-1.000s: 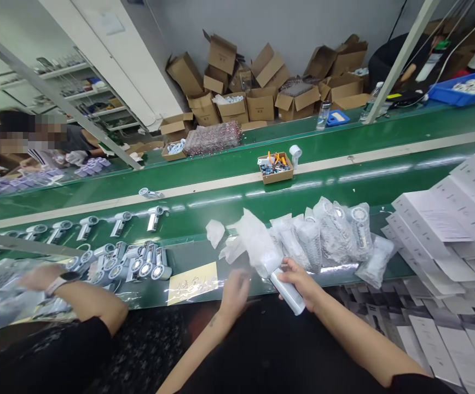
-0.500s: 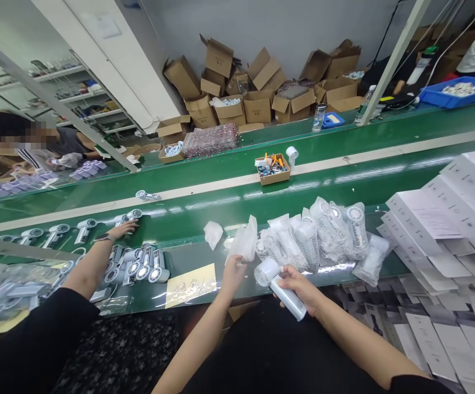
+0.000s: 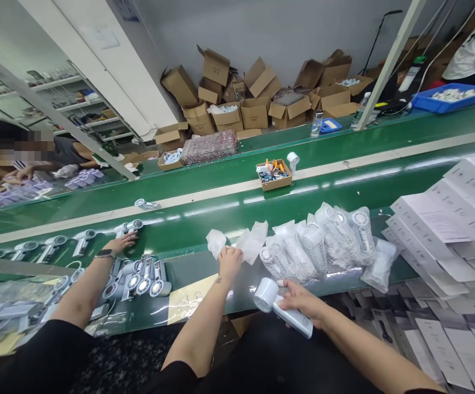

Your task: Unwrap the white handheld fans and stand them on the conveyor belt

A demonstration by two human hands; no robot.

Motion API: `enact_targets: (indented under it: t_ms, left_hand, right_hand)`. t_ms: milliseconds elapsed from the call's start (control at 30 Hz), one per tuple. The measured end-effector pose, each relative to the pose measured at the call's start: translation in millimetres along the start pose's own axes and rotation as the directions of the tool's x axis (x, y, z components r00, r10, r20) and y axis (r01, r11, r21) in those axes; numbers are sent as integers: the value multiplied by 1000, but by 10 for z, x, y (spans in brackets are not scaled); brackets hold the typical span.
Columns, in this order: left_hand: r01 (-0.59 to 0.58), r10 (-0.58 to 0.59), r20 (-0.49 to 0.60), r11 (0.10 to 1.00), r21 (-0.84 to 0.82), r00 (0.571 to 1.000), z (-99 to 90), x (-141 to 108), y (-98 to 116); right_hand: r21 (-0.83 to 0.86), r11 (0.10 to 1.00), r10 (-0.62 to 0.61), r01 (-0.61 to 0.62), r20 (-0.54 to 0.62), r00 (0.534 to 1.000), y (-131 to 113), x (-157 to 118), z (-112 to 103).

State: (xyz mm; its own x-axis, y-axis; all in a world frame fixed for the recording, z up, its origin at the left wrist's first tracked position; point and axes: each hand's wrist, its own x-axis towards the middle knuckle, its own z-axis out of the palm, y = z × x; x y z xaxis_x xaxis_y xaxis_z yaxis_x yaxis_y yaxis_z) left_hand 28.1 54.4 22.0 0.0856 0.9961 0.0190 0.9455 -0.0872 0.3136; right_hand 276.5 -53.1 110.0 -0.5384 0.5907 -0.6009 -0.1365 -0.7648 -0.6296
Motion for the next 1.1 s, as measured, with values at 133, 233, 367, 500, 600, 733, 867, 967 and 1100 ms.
enact_targets:
  t_ms: [133,233,367,500,600,733,867,967,1100]
  left_hand:
    - [-45,57,34,953,-301,998,-165,9,86]
    - [40,76,164,792,-610,984,-321,-103,178]
    - [313,-82,319,524,-792,944,-480,-259,244]
    - [385,-85,389,438,-812,917,-525,-313,266]
    - [359,-5,399,446,-820,917,-535,-337,258]
    - [387,131,450,338,-858,883,-615,-410,163]
    - [395,244,445,228,-890,862,-745,-493,59]
    - [398,275,460,252,-882,844,-781,-536,68]
    - [278,243,386,382,-882,890,-783,-573,155]
  right_hand:
    - [63,998,9,-5,-57,998,31,194,145]
    - [145,987,-62,75,-95,994,-2,344,274]
    - [207,969,-140,137,-2,990,-44,420,409]
    - [205,974,-114,100,58,992,49,369,505]
    - [200,973,-133,119,60,989,141,342,575]
    - [177,978,-129,111,89,988,202,326,645]
    - [159,978,-136,134,2,991,226,228,699]
    - [104,982,-154,160,-56,986,256,137,762]
    - [45,973,-214,226,-190,958,333,112,862]
